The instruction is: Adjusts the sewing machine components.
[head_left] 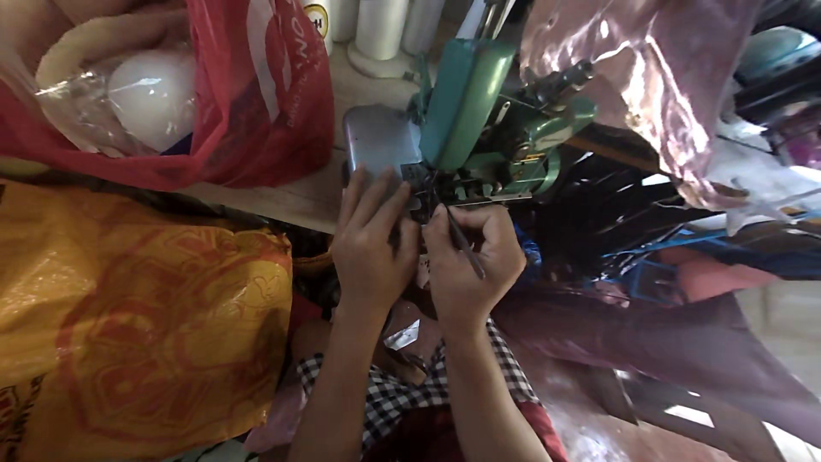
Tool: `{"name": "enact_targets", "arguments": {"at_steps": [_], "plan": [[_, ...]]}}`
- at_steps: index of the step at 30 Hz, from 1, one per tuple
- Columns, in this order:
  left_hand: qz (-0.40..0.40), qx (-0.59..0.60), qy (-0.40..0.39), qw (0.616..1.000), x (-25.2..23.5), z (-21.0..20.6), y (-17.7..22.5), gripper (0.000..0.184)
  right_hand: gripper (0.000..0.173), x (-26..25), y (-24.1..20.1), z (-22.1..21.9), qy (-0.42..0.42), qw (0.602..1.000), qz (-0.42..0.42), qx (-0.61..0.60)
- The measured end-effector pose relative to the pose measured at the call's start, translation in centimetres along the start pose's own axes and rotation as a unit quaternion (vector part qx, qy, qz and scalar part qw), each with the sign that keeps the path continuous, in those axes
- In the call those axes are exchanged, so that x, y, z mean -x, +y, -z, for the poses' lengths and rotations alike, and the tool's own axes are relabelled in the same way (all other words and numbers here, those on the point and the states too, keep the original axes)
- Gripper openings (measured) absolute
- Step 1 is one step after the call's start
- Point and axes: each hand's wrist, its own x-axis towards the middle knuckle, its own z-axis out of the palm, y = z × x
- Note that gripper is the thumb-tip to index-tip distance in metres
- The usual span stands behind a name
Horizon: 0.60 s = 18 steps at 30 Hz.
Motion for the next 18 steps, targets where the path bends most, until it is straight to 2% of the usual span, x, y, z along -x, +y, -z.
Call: {"name": "enact_targets", "arguments": {"at_steps": [18], "plan": [[-0.003,-0.005,-0.006,1.0,0.0,-0.01,-0.05,0.03,0.01,-0.23,-0.75,-0.07,-0.002,1.0,-0.03,0.005]]}}
